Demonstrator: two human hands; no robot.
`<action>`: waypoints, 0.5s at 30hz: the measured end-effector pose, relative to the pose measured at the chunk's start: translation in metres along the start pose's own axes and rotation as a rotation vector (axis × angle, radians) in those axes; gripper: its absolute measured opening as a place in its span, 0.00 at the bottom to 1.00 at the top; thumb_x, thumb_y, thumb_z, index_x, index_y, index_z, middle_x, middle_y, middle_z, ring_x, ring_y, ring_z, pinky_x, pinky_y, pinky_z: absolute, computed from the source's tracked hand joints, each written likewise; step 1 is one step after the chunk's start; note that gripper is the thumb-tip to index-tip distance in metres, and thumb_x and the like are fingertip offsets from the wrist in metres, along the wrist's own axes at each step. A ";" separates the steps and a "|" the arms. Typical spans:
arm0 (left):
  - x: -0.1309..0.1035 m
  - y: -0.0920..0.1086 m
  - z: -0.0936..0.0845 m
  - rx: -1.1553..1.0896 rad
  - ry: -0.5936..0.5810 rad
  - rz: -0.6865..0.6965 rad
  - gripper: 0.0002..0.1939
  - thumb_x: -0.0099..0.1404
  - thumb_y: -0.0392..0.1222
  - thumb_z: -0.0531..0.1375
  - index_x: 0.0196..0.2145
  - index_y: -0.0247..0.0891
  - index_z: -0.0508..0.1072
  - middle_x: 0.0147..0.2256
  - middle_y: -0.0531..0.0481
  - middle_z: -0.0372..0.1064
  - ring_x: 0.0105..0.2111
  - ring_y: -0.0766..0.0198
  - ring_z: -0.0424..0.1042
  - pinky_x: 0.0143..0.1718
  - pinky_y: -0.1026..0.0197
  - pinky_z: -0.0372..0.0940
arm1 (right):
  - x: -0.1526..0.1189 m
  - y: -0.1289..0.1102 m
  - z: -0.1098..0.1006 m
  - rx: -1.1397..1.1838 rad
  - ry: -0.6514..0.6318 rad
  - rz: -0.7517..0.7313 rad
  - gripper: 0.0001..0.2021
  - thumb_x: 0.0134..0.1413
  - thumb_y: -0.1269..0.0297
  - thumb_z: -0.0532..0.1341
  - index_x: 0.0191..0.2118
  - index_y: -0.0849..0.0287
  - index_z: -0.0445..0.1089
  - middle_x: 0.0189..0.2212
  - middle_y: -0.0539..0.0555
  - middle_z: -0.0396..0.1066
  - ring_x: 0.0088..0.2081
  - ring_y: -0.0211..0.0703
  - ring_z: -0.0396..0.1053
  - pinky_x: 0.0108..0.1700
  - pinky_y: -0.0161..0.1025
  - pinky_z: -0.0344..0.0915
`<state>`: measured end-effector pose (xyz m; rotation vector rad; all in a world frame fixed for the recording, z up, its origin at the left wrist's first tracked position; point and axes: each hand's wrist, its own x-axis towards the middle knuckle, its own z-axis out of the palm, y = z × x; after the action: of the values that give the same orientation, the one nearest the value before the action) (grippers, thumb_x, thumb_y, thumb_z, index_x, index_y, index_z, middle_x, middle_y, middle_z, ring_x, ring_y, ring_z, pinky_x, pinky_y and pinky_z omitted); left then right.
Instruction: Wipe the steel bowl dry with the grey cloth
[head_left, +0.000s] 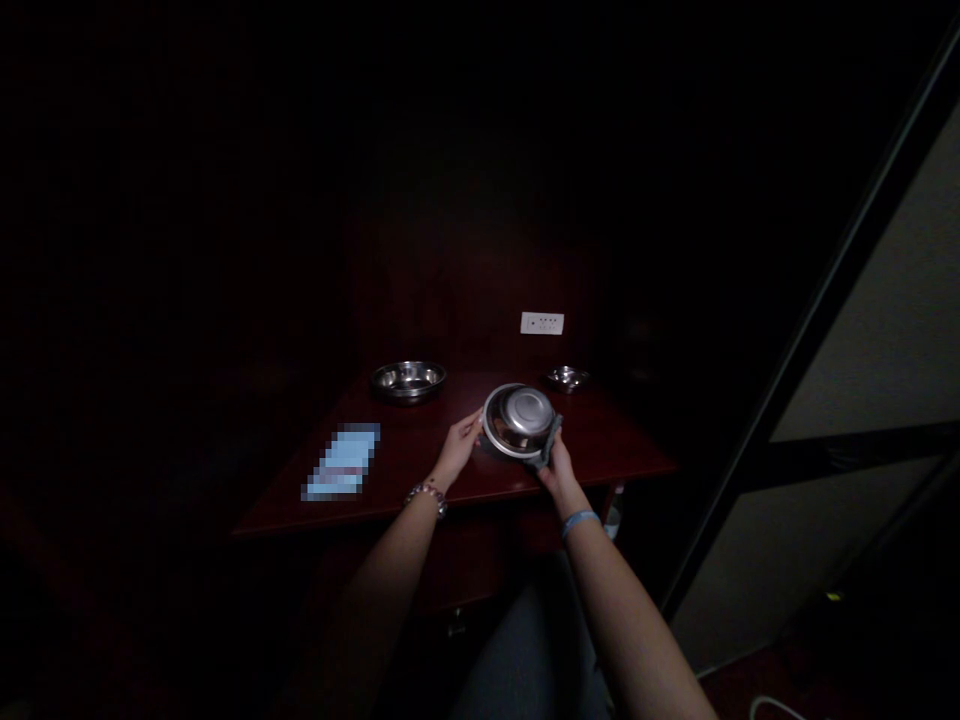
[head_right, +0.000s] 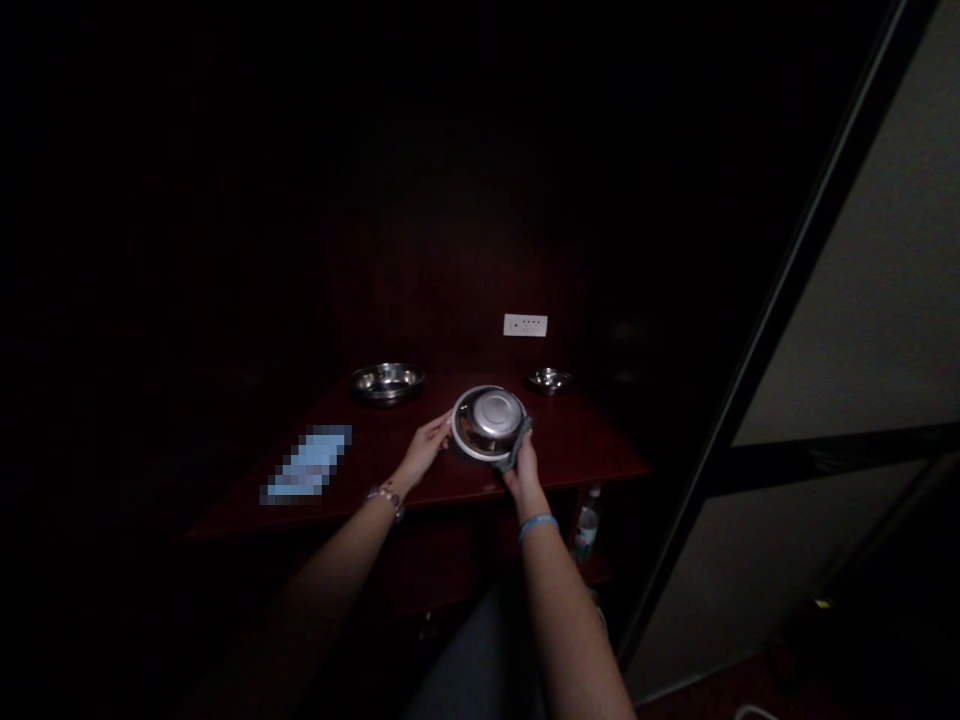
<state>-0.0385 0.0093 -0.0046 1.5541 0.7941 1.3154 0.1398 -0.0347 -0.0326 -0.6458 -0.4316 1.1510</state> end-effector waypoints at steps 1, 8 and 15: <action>0.000 0.000 0.000 -0.002 -0.001 -0.002 0.26 0.65 0.46 0.60 0.57 0.31 0.75 0.33 0.45 0.77 0.26 0.67 0.60 0.29 0.63 0.57 | -0.001 0.000 0.001 -0.001 -0.001 0.000 0.20 0.68 0.49 0.53 0.47 0.59 0.75 0.45 0.56 0.80 0.55 0.42 0.75 0.57 0.46 0.70; 0.002 -0.006 -0.003 -0.010 0.007 0.013 0.29 0.65 0.49 0.60 0.59 0.30 0.73 0.30 0.49 0.74 0.25 0.68 0.59 0.28 0.63 0.57 | -0.003 -0.001 0.005 -0.009 -0.016 -0.007 0.21 0.70 0.50 0.50 0.46 0.58 0.75 0.46 0.56 0.80 0.54 0.45 0.75 0.56 0.49 0.71; 0.004 -0.009 -0.002 -0.014 0.006 0.043 0.32 0.64 0.54 0.60 0.59 0.31 0.73 0.30 0.50 0.72 0.25 0.68 0.59 0.27 0.64 0.56 | 0.002 0.002 -0.001 -0.014 -0.009 -0.020 0.20 0.67 0.50 0.53 0.46 0.58 0.75 0.41 0.55 0.81 0.52 0.45 0.77 0.55 0.49 0.72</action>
<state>-0.0384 0.0165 -0.0111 1.5640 0.7579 1.3546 0.1399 -0.0322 -0.0351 -0.6469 -0.4531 1.1332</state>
